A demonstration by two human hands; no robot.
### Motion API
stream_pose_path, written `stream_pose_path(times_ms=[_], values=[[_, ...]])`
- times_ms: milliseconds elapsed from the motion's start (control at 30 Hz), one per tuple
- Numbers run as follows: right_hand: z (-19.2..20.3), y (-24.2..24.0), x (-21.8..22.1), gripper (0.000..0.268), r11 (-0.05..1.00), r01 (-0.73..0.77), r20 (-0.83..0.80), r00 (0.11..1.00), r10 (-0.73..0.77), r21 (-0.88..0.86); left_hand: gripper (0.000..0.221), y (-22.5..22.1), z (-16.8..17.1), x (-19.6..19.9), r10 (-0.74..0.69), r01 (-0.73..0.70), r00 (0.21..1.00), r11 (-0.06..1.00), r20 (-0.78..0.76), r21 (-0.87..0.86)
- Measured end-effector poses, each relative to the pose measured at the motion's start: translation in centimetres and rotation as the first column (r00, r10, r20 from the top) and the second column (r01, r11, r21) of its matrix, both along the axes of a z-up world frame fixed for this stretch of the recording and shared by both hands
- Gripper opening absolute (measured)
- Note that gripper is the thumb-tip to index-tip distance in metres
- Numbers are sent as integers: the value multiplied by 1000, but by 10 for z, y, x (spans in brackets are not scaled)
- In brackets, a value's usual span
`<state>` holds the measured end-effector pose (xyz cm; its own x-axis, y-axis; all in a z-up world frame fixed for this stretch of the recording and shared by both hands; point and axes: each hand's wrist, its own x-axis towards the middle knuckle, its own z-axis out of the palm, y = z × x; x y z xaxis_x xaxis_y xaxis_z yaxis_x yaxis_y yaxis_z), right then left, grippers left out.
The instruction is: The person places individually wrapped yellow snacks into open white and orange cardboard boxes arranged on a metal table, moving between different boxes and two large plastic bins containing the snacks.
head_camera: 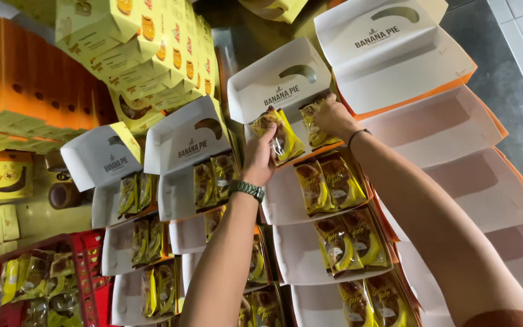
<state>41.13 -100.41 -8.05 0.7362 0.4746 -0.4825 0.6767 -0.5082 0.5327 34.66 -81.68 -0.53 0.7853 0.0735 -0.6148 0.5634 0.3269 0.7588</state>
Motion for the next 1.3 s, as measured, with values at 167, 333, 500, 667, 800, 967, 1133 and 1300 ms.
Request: stream_pose_path(times_ms=[167,333,500,667,800,967,1133,1300], values=[[-16,-10,-27,63,457,465,-162,813,-559,758,35,-30,-68,25,-208,244,969,883,-131,401],[4,-15,-43,43,251,394,-242,847,-474,884,55,-52,-62,32,-300,336,939,702,-167,628],[-3,-20,-49,35,350,299,-134,895,-425,888,65,-55,-78,36,-433,472,870,598,-234,648],[22,-16,-57,37,436,350,-123,875,-469,829,46,-63,-61,16,-373,349,916,566,-146,747],[32,-21,-62,40,444,346,-190,914,-358,826,54,-50,-84,14,-601,392,790,341,-123,855],[17,-23,-56,38,620,125,162,909,-385,775,39,-51,-58,-8,-544,177,837,388,69,904],[26,-15,-54,54,589,510,-250,848,-468,626,47,-36,-77,-12,-690,383,701,150,-181,911],[85,13,-65,56,510,622,-304,761,-573,594,73,-27,-74,-9,-705,588,577,7,-413,809]])
